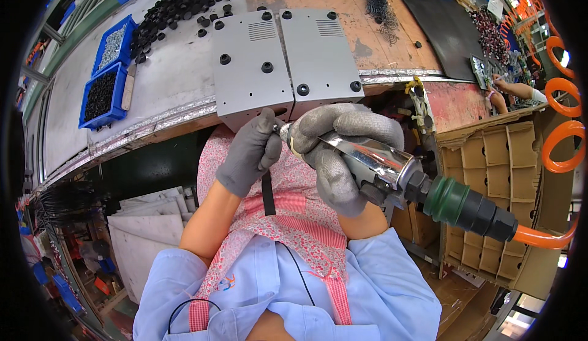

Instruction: The person assembles a metal casing by attaching a cooling fan and plastic components with screws. The screws are fastened using an electric screwdriver.

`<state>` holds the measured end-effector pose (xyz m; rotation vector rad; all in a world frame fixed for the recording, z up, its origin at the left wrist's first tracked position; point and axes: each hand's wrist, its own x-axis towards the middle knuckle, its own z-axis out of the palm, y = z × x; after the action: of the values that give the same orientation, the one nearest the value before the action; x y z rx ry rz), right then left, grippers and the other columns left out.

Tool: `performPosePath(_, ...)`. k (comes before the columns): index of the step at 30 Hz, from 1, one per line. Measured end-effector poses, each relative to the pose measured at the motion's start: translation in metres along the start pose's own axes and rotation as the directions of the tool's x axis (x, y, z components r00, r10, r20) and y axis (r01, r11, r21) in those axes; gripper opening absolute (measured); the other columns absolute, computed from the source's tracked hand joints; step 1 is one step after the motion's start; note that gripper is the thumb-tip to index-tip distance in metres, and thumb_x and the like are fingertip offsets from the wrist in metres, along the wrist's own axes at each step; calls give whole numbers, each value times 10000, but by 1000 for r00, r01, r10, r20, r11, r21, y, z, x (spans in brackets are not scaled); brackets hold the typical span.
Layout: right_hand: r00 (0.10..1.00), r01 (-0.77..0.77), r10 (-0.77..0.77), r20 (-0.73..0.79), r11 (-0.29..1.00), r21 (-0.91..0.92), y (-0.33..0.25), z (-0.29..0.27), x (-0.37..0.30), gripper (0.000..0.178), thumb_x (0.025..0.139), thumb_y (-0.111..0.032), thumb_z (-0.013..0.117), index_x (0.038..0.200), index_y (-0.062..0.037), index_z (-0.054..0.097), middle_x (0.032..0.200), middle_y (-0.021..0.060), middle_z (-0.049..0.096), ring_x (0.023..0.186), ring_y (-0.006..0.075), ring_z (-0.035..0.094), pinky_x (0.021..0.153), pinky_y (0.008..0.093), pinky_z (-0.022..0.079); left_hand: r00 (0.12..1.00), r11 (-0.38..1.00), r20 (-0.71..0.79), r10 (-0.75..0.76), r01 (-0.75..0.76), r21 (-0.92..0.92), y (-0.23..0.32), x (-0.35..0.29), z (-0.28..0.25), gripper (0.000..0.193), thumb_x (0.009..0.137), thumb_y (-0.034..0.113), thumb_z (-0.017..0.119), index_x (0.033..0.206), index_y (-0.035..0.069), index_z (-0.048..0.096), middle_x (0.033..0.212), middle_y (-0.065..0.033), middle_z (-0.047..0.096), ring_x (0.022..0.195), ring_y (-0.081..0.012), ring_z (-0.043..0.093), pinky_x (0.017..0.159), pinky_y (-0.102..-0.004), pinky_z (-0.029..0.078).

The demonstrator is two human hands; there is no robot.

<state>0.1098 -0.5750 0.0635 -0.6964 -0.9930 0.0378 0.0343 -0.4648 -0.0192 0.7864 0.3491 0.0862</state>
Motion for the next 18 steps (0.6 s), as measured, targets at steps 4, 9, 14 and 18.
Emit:
performPosePath(4,993,115,-114,30,992,-50,4,-7,12,391,745,-162,501,1108,-23,463,915,168,570,624,197,544,565,338,466,996,968,-64,67,-49,246,18,4,3,510,861,517,488,881,16,584,459,21,425,361,-48,350,353,-181,254)
performPosePath(9,990,70,-91,-107,980,-187,-6,-13,19,382,761,-197,463,1112,-44,475,895,152,588,630,194,533,570,347,464,708,64,0,706,-64,996,40,60,-30,328,815,398,589,952,101,609,673,-58,588,591,-234,582,534,-331,460)
performPosePath(14,985,-38,13,-173,989,-146,1,-13,17,389,760,-197,472,1115,-38,465,933,157,579,680,216,543,572,355,474,750,-184,110,652,16,983,46,96,-44,272,787,346,608,983,158,614,824,-71,614,758,-261,601,640,-364,469)
performPosePath(18,978,-106,77,-195,984,-145,8,-21,18,359,776,-162,455,1109,-29,462,956,174,563,730,232,543,583,368,479,843,-36,255,473,-271,962,46,81,-41,233,792,321,600,973,177,614,819,-52,604,753,-229,604,627,-356,468)
